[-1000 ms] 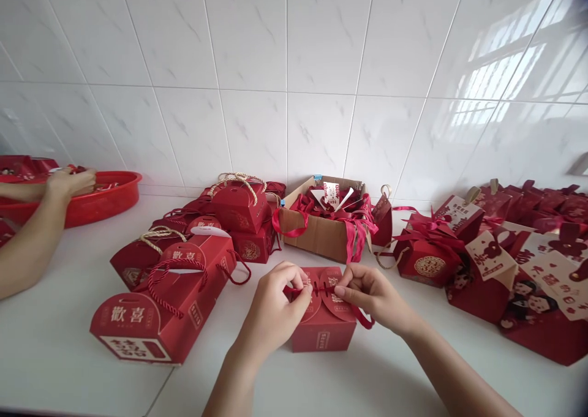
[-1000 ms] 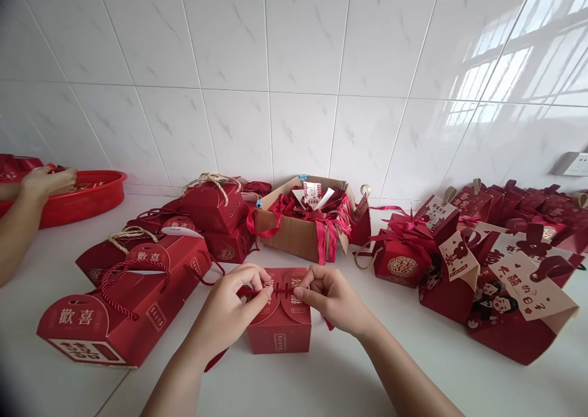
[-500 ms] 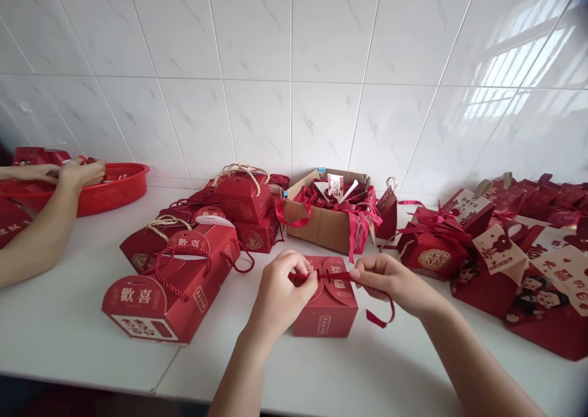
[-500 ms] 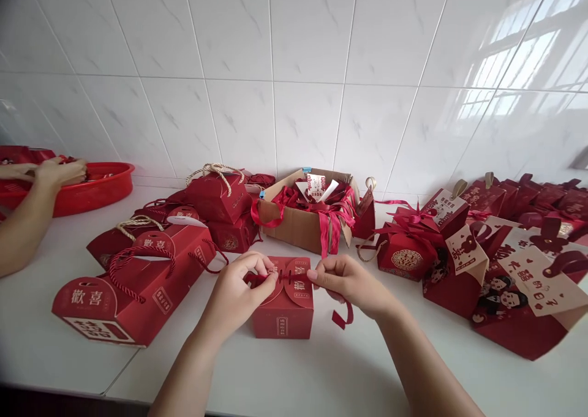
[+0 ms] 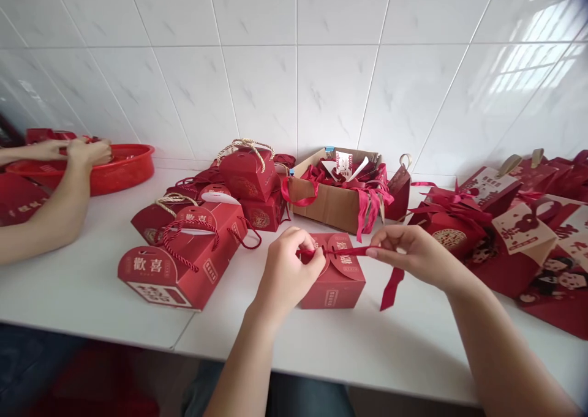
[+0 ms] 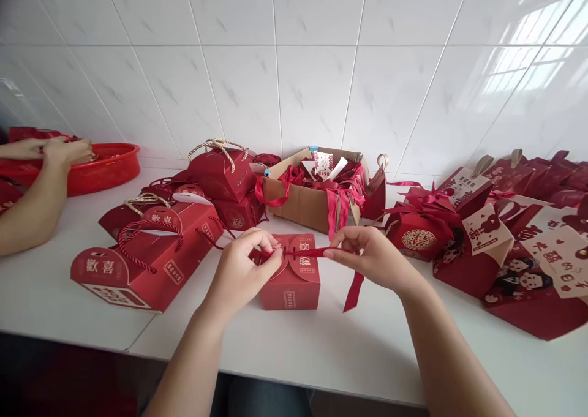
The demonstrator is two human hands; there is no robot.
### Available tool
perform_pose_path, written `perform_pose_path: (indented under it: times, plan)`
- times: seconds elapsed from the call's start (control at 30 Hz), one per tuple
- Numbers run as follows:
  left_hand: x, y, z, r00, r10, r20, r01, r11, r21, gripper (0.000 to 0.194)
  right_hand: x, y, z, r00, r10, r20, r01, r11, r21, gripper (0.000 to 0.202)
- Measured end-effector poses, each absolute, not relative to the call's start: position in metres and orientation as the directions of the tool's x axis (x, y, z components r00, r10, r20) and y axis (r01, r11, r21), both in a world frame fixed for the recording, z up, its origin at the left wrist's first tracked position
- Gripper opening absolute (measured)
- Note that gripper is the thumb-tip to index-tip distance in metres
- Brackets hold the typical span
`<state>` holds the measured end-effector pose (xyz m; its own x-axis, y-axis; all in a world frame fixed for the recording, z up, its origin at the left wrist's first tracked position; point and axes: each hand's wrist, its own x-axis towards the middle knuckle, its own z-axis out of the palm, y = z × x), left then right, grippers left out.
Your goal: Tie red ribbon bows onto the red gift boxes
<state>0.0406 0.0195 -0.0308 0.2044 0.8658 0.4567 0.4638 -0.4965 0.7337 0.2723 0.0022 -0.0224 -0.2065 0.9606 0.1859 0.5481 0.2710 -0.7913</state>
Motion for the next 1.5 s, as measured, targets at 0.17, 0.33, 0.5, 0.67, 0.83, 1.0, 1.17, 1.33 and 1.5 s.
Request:
perform_pose_path:
  times: [0.17, 0.33, 0.5, 0.67, 0.83, 1.0, 1.17, 1.33, 1.5]
  plan:
    - [0.043, 0.019, -0.030, 0.217, 0.853, 0.475, 0.473, -0.518, 0.713, 0.023, 0.272, 0.006, -0.029, -0.164, 0.791, 0.589, 0.762, 0.481, -0.433, 0.006]
    - [0.043, 0.016, -0.030, 0.253, 0.824, 0.508, 0.497, -0.561, 0.663, 0.024, 0.259, 0.009, -0.038, -0.062, 0.348, 0.935, 0.874, 0.471, -0.117, 0.024]
    - [0.045, 0.008, -0.024, 0.323, 0.806, 0.496, 0.520, -0.589, 0.618, 0.023, 0.236, 0.002, -0.042, 0.012, 0.354, 0.935, 0.774, 0.589, -0.233, 0.029]
    - [0.044, 0.000, -0.017, 0.373, 0.816, 0.442, 0.565, -0.577, 0.589, 0.022, 0.224, -0.005, -0.038, 0.214, 0.724, 0.655, 0.309, 0.586, -0.749, 0.025]
    - [0.045, 0.001, -0.017, 0.399, 0.813, 0.423, 0.590, -0.581, 0.560, 0.024, 0.230, -0.007, -0.027, 0.079, 0.914, 0.398, -0.223, 0.405, -0.887, 0.014]
    - [0.047, 0.001, -0.013, 0.376, 0.742, 0.555, 0.612, -0.649, 0.452, 0.012, 0.237, -0.009, -0.022, -0.046, 0.962, 0.270, -0.375, 0.234, -0.897, 0.024]
    - [0.058, 0.001, -0.002, 0.461, 0.693, 0.554, 0.593, -0.706, 0.388, 0.012, 0.237, -0.012, -0.021, -0.160, 0.955, 0.249, -0.450, 0.154, -0.880, 0.020]
    - [0.072, 0.009, -0.002, 0.440, 0.727, 0.527, 0.631, -0.668, 0.394, 0.004, 0.238, -0.012, -0.020, -0.167, 0.959, 0.229, -0.443, 0.135, -0.886, 0.017]
    - [0.071, 0.015, -0.005, 0.314, 0.744, 0.590, 0.661, -0.617, 0.427, 0.010, 0.247, -0.011, -0.020, -0.107, 0.975, 0.195, -0.201, 0.171, -0.965, 0.026]
